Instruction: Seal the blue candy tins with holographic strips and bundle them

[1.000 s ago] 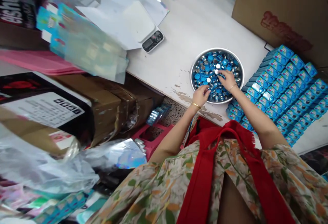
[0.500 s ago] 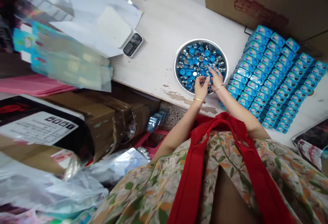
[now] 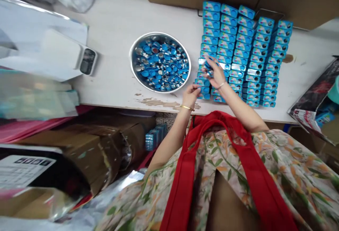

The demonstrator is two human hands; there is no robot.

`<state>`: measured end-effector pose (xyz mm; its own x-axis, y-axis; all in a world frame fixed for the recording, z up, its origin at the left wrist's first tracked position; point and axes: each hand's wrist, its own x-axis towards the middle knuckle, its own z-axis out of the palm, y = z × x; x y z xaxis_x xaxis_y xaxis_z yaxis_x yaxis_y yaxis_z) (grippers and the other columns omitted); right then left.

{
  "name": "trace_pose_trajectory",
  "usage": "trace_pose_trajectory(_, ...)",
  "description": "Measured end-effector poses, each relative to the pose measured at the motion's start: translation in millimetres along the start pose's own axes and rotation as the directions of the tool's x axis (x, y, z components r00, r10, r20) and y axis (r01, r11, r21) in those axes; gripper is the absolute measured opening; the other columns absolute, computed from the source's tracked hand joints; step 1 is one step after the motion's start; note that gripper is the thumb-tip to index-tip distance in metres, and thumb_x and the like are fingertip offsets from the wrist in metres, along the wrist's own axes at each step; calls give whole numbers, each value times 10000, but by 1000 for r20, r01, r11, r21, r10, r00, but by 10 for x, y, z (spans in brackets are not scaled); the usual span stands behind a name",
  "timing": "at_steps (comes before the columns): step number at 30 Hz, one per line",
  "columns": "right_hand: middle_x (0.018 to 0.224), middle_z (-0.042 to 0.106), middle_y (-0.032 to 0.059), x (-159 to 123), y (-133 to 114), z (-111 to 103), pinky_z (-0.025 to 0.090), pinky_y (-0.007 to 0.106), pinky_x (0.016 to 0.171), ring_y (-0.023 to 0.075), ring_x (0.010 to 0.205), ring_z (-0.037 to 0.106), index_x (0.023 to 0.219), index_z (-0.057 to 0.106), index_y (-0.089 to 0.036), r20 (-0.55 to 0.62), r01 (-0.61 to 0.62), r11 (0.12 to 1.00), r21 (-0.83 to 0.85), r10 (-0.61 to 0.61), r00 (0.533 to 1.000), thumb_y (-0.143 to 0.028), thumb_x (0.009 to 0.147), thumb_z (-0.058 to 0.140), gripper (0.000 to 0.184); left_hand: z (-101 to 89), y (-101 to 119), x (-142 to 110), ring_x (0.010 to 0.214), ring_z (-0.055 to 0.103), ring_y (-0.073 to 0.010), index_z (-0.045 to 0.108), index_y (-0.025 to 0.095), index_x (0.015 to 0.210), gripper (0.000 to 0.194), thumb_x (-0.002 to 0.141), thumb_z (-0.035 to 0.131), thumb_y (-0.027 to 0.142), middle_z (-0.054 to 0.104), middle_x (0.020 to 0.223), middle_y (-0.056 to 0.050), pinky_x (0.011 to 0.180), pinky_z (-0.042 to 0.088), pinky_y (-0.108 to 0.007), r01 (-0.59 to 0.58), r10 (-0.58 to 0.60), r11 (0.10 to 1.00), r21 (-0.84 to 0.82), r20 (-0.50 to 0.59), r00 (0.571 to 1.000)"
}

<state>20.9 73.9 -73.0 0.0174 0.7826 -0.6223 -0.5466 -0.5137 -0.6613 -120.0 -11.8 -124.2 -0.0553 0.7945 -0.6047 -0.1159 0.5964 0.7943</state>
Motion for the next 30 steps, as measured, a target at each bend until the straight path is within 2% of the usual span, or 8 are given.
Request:
trace_pose_trajectory(4,809,687,-51,-659,-329,-1171,366,206,453,85,614,613,1036,654,-232,-13,-50,998,-41,50,999,-581,584,901,623,756,-111,44,594,582,-113,631,207,813,120,754,735,199,596,719,26,581,543,-244,-173,148,935,311,104,984)
trace_pose_trajectory(6,741,678,-42,-922,-358,-1663,344,194,409,95,573,621,997,668,-211,-148,-88,991,-102,73,986,-570,547,916,627,1148,-111,123,680,613,-147,611,206,794,125,772,722,154,609,729,12,708,571,-291,-283,238,824,491,153,959)
trace_pose_trajectory(10,640,649,-48,-1235,-302,-2226,329,188,365,94,492,592,928,671,-191,-280,-160,979,-128,119,953,-553,486,945,634,1757,-11,280,868,679,-245,624,202,805,105,825,698,129,690,815,-56,879,545,-397,-335,237,539,773,243,941)
trace_pose_trajectory(13,621,648,-53,-1299,-271,-2329,336,190,353,96,468,582,920,674,-192,-264,-173,981,-93,143,954,-567,452,961,665,1991,91,365,997,704,-308,654,193,800,96,821,718,125,732,912,-110,920,535,-439,-276,161,417,866,228,960)
trace_pose_trajectory(17,642,664,-44,-1260,-254,-2303,347,193,357,101,483,601,970,701,-190,-161,-175,984,-41,166,973,-572,508,952,651,2096,215,454,1116,698,-392,706,150,802,144,783,836,210,749,992,-180,989,530,-505,-173,36,268,948,170,985)
trace_pose_trajectory(23,674,659,-36,-1144,-225,-2268,366,200,369,100,505,611,995,712,-195,-53,-177,984,4,177,983,-632,640,875,586,2106,402,404,1152,689,-362,745,137,1012,269,842,811,335,750,1137,-178,996,536,-450,-143,-31,35,989,144,989)
trace_pose_trajectory(26,683,658,-32,-1095,-215,-2233,373,200,379,93,512,604,964,693,-197,-44,-213,977,8,214,976,-614,765,802,475,2013,363,171,1040,700,-283,723,150,1032,184,914,708,291,749,1032,-127,940,534,-381,-353,68,200,914,346,936)
trace_pose_trajectory(30,669,660,-19,-1096,-173,-2149,361,206,360,99,504,607,859,646,-180,-39,-261,965,-5,261,965,-586,833,770,426,1823,105,-215,873,644,-182,698,177,987,130,862,711,212,703,988,-59,824,519,-296,-625,173,461,631,626,760)
